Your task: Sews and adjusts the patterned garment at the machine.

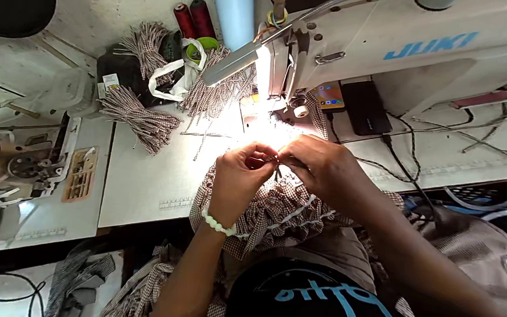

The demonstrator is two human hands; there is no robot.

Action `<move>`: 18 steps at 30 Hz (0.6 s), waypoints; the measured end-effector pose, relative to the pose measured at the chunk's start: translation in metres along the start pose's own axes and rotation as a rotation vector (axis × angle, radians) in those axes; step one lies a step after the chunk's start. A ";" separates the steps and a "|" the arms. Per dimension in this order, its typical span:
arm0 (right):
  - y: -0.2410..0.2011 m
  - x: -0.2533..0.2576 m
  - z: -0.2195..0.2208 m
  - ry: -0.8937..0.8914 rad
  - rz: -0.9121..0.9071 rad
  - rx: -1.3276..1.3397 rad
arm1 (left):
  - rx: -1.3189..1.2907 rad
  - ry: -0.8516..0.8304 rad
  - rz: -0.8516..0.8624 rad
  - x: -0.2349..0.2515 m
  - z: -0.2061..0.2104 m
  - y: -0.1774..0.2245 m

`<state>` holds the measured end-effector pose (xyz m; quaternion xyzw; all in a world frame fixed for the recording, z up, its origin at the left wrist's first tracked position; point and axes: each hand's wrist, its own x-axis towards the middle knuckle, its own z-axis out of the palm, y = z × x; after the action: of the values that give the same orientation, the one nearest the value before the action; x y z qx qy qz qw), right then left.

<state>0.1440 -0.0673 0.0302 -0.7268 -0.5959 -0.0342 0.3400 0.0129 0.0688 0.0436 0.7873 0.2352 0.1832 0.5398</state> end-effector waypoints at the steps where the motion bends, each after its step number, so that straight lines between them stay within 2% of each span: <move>1: -0.002 0.001 0.002 0.005 0.053 0.016 | 0.011 0.032 0.015 0.000 0.004 -0.001; 5: -0.007 0.002 0.008 0.068 0.267 0.206 | -0.156 0.092 -0.002 -0.002 0.009 -0.005; 9: -0.004 0.002 0.010 0.101 0.453 0.657 | -0.306 0.102 -0.051 -0.004 0.006 -0.005; 12: -0.001 0.000 0.008 0.100 0.483 0.892 | -0.343 0.125 -0.051 -0.006 0.005 -0.002; 18: 0.001 -0.004 0.008 0.109 0.449 0.920 | -0.372 0.129 -0.028 -0.010 0.004 -0.002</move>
<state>0.1406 -0.0666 0.0213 -0.6090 -0.3600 0.2676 0.6541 0.0063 0.0605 0.0396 0.6573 0.2421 0.2659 0.6623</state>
